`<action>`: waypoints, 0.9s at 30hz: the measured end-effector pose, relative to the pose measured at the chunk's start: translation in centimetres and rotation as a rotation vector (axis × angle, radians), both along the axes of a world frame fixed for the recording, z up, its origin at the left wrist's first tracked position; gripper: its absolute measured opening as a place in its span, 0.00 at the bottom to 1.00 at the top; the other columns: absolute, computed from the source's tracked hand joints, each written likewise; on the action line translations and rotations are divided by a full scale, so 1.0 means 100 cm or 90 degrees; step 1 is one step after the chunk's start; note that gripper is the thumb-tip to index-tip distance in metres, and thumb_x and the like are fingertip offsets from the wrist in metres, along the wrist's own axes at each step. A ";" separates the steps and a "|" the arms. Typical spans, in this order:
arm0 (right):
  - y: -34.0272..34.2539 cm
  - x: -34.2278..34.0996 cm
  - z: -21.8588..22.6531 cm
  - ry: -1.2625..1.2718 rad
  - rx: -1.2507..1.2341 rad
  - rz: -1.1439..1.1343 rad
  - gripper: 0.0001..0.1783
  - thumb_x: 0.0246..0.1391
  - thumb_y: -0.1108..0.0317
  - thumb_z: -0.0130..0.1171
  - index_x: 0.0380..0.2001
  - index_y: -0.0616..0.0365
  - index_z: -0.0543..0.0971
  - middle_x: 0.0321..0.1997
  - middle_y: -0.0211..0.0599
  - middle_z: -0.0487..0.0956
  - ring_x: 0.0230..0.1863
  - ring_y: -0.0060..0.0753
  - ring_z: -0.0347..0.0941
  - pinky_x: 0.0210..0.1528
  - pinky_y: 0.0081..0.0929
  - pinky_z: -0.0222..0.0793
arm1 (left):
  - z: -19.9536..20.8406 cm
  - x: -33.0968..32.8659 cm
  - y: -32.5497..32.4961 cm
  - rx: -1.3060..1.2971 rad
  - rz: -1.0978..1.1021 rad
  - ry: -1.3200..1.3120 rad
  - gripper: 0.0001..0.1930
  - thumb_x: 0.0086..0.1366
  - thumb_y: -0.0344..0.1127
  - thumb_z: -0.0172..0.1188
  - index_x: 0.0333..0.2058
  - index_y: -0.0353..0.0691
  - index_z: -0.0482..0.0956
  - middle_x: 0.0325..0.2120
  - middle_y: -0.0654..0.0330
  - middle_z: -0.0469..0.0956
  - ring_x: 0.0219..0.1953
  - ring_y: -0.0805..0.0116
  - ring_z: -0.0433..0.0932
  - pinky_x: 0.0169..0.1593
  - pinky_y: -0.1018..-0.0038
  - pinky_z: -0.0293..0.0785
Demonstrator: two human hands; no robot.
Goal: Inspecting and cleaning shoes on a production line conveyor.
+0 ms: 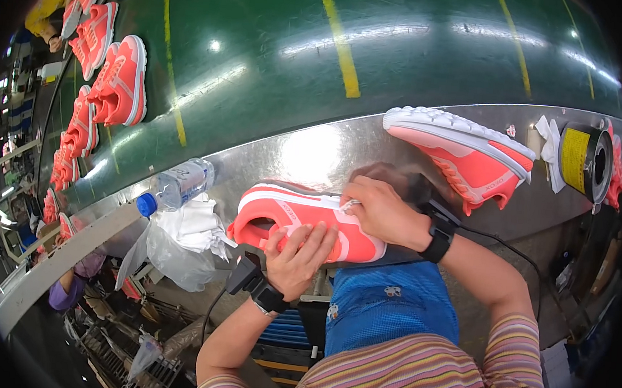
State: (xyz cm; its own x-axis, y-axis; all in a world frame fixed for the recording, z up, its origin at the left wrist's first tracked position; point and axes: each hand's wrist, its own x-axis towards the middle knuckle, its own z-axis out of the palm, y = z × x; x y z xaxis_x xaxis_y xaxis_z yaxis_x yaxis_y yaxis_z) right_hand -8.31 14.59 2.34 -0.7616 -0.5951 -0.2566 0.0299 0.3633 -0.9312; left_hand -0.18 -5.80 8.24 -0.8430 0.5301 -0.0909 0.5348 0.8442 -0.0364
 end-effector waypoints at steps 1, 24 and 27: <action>-0.001 -0.001 -0.001 0.003 -0.001 0.004 0.06 0.47 0.76 0.55 0.32 0.61 0.75 0.33 0.46 0.73 0.39 0.52 0.71 0.41 0.39 0.67 | 0.001 0.000 0.000 0.000 -0.006 0.007 0.23 0.53 0.36 0.54 0.51 0.53 0.76 0.47 0.70 0.74 0.48 0.75 0.71 0.58 0.63 0.53; 0.022 0.021 0.018 0.019 -0.117 -0.035 0.07 0.47 0.75 0.59 0.33 0.59 0.77 0.31 0.40 0.73 0.36 0.41 0.70 0.40 0.32 0.66 | -0.006 0.037 -0.013 -0.017 0.011 0.156 0.19 0.54 0.37 0.57 0.47 0.60 0.80 0.46 0.77 0.75 0.44 0.78 0.69 0.60 0.62 0.49; 0.012 0.021 0.021 -0.013 -0.094 -0.009 0.06 0.46 0.75 0.59 0.31 0.60 0.76 0.31 0.41 0.70 0.38 0.44 0.68 0.41 0.34 0.64 | -0.010 0.042 -0.016 -0.018 0.015 0.181 0.18 0.59 0.40 0.55 0.49 0.61 0.77 0.50 0.76 0.72 0.50 0.80 0.68 0.61 0.64 0.49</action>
State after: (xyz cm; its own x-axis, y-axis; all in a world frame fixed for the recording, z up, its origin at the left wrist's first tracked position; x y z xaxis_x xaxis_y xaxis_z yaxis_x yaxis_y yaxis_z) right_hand -6.21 15.74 4.41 -0.7656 -0.6171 -0.1819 0.0529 0.2214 -0.9737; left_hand 4.00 -7.40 7.27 -0.8490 0.5104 0.1366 0.4796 0.8529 -0.2060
